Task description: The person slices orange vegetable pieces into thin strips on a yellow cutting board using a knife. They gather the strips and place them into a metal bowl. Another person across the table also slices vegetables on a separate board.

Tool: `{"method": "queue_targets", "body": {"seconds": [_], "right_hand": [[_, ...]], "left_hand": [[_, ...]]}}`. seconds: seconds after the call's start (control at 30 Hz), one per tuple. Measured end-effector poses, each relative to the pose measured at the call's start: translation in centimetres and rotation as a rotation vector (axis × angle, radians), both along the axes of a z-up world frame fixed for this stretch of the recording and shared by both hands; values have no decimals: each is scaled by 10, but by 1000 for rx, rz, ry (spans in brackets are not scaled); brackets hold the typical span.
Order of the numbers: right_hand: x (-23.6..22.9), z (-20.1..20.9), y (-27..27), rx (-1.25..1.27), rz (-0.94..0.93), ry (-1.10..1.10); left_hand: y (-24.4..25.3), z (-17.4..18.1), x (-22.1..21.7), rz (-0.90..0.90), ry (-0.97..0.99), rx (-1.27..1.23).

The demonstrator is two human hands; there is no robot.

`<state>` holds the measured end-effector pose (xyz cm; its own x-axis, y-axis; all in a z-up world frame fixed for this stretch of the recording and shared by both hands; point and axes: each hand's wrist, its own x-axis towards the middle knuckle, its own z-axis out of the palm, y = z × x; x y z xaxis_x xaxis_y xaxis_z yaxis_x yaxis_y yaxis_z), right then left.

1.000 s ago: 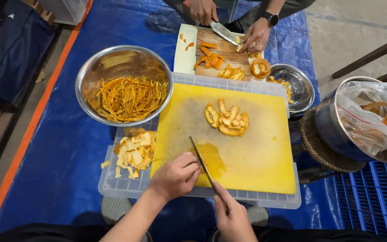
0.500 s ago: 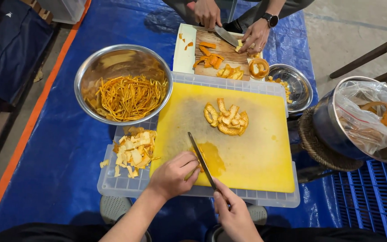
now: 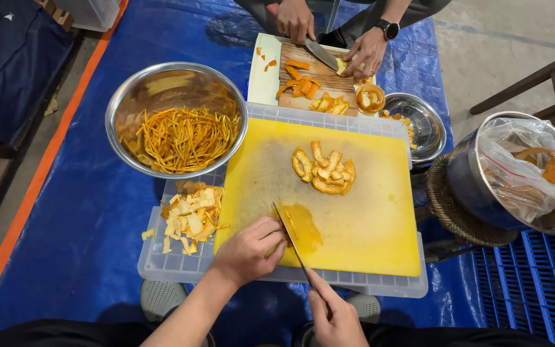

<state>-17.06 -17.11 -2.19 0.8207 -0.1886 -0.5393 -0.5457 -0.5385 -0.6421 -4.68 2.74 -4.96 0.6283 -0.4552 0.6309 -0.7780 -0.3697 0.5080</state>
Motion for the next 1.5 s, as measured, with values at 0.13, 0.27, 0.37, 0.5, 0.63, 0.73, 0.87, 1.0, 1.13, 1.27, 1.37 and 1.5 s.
{"method": "queue_targets", "body": {"seconds": [0.13,0.27,0.37,0.5,0.63,0.73,0.87,1.0,1.13,1.27,1.37,1.5], "right_hand": [[4,-30,4,-55,4,-49],[17,-46,6,39,47,-268],[31,-15,11,362,-207,-60],[43,30,14,690,-532,292],[34,21,6,691,-506,253],[27,12,6,641,-415,197],[16,-13,3,479,-226,-12],[18,-9,5,347,-110,-60],[13,-11,3,224,-67,-81],[7,-12,7,42,-64,-25],[16,-29,10,65,-33,-134],[30,-16,22,604,-412,30]], "left_hand": [[0,-1,1,-25,23,-19],[0,0,-1,-16,35,-13],[-1,0,0,4,32,-10],[0,-1,-1,29,48,-1],[1,1,0,2,53,-2],[1,0,0,4,30,11],[1,-4,0,0,12,-13],[0,-5,0,-1,11,-10],[1,-4,0,-6,20,0],[1,-4,1,-8,18,-5],[1,-3,0,-8,23,-9],[0,-3,-1,9,25,-16]]}}
